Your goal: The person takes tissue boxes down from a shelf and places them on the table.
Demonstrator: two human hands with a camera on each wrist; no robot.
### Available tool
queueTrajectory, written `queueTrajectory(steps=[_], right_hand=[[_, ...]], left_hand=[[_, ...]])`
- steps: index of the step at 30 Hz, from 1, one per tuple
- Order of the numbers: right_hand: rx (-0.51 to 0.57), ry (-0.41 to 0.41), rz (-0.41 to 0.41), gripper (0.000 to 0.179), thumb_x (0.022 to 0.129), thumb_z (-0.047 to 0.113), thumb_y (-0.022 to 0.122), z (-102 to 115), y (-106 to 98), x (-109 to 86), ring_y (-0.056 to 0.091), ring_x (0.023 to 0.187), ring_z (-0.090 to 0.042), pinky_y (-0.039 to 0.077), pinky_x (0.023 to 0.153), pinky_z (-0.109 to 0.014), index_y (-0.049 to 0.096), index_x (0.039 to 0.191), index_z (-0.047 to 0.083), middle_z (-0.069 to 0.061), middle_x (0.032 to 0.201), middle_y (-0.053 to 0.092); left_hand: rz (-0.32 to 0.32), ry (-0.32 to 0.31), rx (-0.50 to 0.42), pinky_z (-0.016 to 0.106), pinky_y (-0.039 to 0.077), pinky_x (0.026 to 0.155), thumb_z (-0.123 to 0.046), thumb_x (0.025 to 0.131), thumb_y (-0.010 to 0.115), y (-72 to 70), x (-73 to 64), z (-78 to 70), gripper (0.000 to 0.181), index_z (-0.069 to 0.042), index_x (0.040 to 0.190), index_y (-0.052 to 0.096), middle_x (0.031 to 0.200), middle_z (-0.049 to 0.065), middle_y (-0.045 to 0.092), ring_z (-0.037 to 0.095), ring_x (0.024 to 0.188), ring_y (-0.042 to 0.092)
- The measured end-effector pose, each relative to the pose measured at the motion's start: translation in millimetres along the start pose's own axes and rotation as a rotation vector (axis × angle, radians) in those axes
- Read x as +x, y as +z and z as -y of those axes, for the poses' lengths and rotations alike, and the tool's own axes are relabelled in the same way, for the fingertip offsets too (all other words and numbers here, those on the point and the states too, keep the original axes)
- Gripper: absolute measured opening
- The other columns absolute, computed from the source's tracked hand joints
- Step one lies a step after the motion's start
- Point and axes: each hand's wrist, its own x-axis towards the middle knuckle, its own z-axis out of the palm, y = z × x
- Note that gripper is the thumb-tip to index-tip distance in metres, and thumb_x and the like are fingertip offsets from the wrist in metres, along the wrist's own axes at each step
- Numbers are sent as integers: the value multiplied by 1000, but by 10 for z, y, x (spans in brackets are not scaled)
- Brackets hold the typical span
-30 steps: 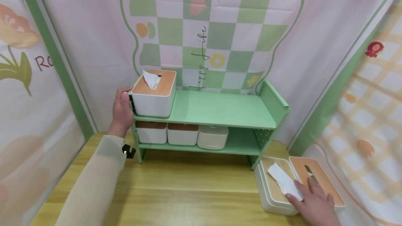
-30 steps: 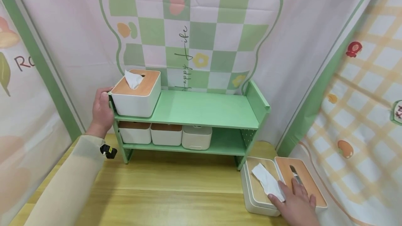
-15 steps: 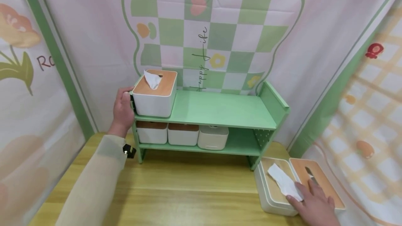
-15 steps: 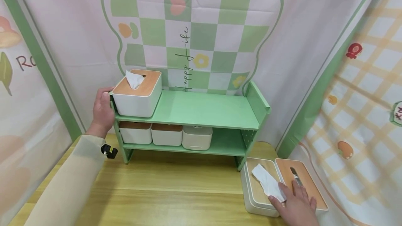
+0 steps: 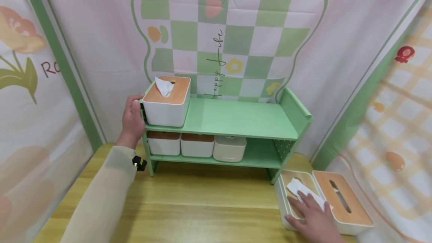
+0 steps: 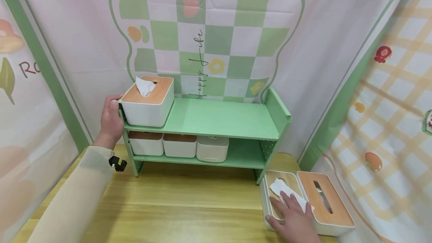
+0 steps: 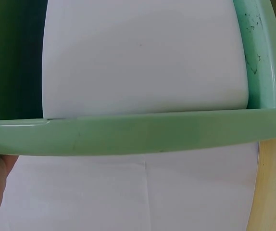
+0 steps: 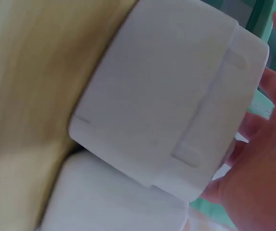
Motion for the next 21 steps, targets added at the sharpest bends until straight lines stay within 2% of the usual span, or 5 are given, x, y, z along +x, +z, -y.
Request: queueTrajectory(steps=[4,8,14,21], right_hand=[[6,29,11,53,87,50,71,0,23,-11,39,128,-53,13,94,-82,68,126,15,-22,140,52],[29,20,-3,46,88,46,71,-32,31,-25,41,127,-53,14,93,-82,71,122,14,-21,137,55],[38,30,11,46,90,46,70,-48,40,-63,40,128,-53,12,94,-82,71,122,14,-21,138,55],[33,43,26,48,91,48,68,-41,29,-70,38,129,-53,12,94,-82,69,126,15,-21,141,52]], left_hand=[[7,-11,3,55,30,109,-51,105,22,-7,-5,7,56,-8,136,43,144,19,47,37,133,42],[3,-19,10,55,30,109,-53,104,22,-9,-2,8,58,-10,136,43,145,18,46,37,133,41],[8,1,-11,55,30,109,-50,105,23,4,5,0,56,-7,136,43,145,19,46,37,133,41],[1,-23,6,55,31,108,-53,104,22,-10,2,19,58,-10,136,43,144,19,46,37,132,42]])
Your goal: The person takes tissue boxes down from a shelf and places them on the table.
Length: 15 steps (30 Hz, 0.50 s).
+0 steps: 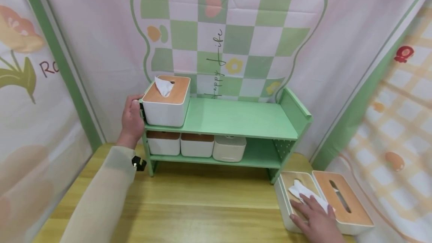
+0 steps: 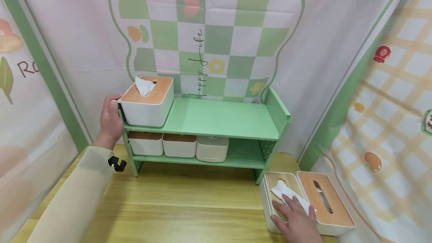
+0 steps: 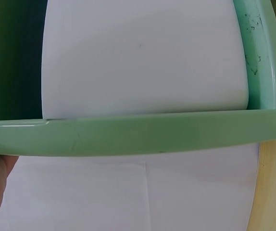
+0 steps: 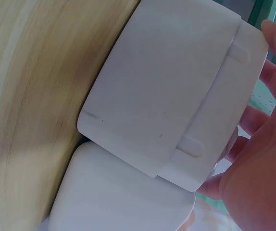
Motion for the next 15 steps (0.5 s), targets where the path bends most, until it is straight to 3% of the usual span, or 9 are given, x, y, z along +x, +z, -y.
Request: queueTrajectory(steps=[9,15], right_hand=[[0,-9,10,51,92,48,67,-17,-2,29,35,130,-55,11,94,-82,67,129,13,-23,144,48],[21,-80,-134,55,91,41,71,78,-60,130,37,127,-54,16,97,-79,60,135,10,-28,145,41]], left_hand=[[4,8,-4,55,30,108,-53,104,22,-6,-8,3,58,-9,137,42,146,18,45,37,133,41],[7,-4,-10,55,30,108,-53,104,23,-5,-10,-7,57,-10,136,43,146,16,45,36,133,41]])
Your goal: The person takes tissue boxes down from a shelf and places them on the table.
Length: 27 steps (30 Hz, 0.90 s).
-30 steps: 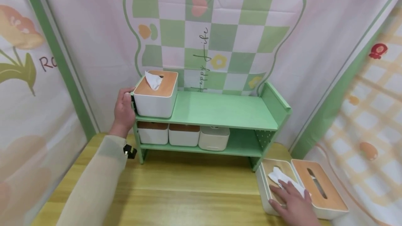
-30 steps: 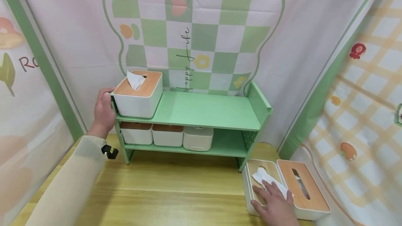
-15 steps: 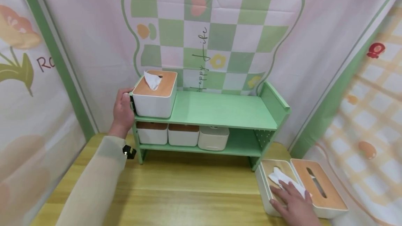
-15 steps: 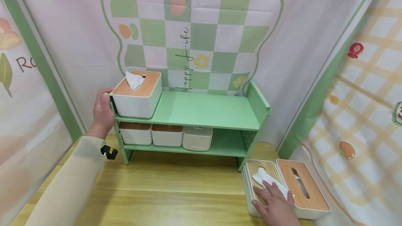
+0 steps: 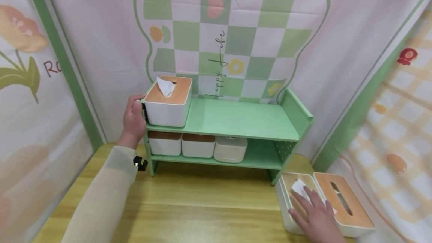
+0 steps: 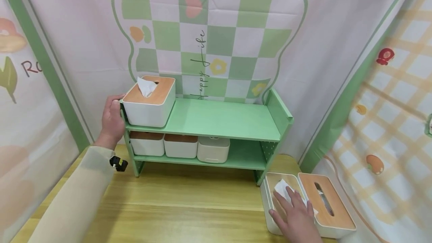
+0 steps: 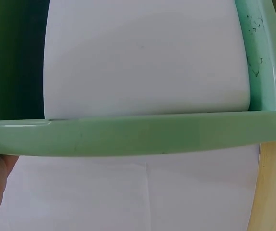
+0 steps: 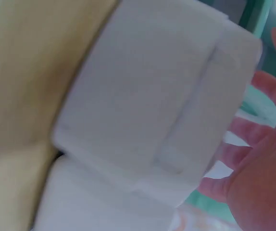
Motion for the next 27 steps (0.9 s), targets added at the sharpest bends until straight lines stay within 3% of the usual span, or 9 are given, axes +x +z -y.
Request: queueTrajectory(steps=[6,13,15,20,27], right_hand=[[32,-141,-136,54,89,32,73,308,-137,368,41,125,-50,25,99,-73,59,134,7,-27,142,45],[76,-326,-236,48,94,35,64,892,-371,985,41,131,-44,22,112,-60,60,132,6,-22,145,46],[88,-386,-257,48,94,35,62,1066,-436,1169,43,130,-43,25,109,-62,61,132,6,-22,145,47],[108,-501,-262,48,93,33,63,1488,-611,1544,44,130,-40,27,105,-67,62,131,5,-22,144,47],[93,-545,-210,48,92,32,65,1948,-795,1911,41,133,-36,24,109,-63,60,134,8,-18,147,44]], left_hand=[[-4,5,-6,55,32,108,-43,106,24,-5,6,-22,50,-6,134,44,144,17,46,36,133,42],[-17,-12,-15,51,32,109,-33,105,27,-16,69,-85,43,-3,126,49,142,14,50,31,133,43],[-33,-1,-26,47,31,111,-28,103,29,-13,96,-102,39,-1,121,51,143,11,51,27,135,42],[-47,6,-29,43,31,112,-19,99,30,-15,135,-128,33,0,112,53,144,7,52,23,136,42],[-11,-63,9,51,31,110,-23,100,27,-37,123,-157,40,-5,124,54,145,7,50,29,136,41]])
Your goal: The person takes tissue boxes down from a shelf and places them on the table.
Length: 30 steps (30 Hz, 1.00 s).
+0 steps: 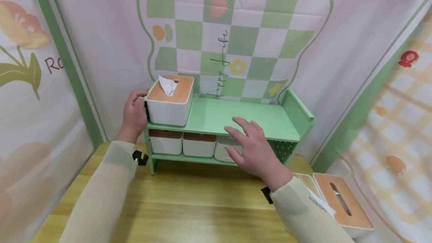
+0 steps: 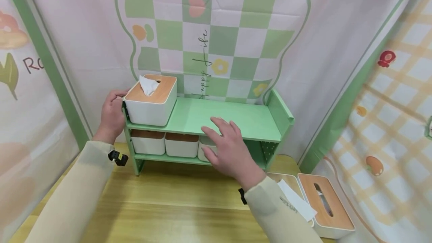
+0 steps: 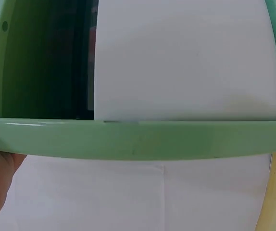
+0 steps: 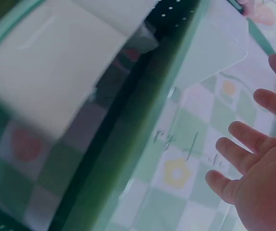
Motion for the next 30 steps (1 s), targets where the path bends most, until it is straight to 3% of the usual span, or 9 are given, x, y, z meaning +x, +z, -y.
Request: queueTrajectory(steps=[5,11,17,22,30], right_hand=[[20,-1,39,50,96,34,62,98,37,334,40,135,-35,23,110,-61,56,139,9,-17,149,42],[16,9,103,53,98,37,57,235,106,690,35,139,-31,24,110,-59,51,145,11,-15,152,39],[-21,51,222,68,99,44,54,359,192,988,23,146,-28,20,113,-55,33,156,13,-6,161,29],[-31,90,299,75,99,50,53,451,250,1198,13,149,-21,14,116,-52,23,160,17,-1,163,21],[-45,89,382,74,100,54,49,535,418,1462,8,150,-16,5,118,-46,23,160,18,3,164,20]], left_hand=[[32,-8,20,53,31,109,-27,101,23,0,-9,-16,45,-8,131,51,147,9,47,31,136,39],[25,19,26,51,27,112,-25,102,22,-4,-9,14,41,-5,123,51,151,5,46,28,139,37],[0,70,56,51,29,111,-32,103,23,20,0,45,43,-3,116,51,148,6,49,29,138,40],[-2,32,58,52,30,111,-41,104,26,32,8,30,43,-5,105,49,148,6,48,29,137,40],[-18,-21,4,47,30,112,-31,104,30,42,29,-10,30,-8,100,49,147,1,50,21,138,39]])
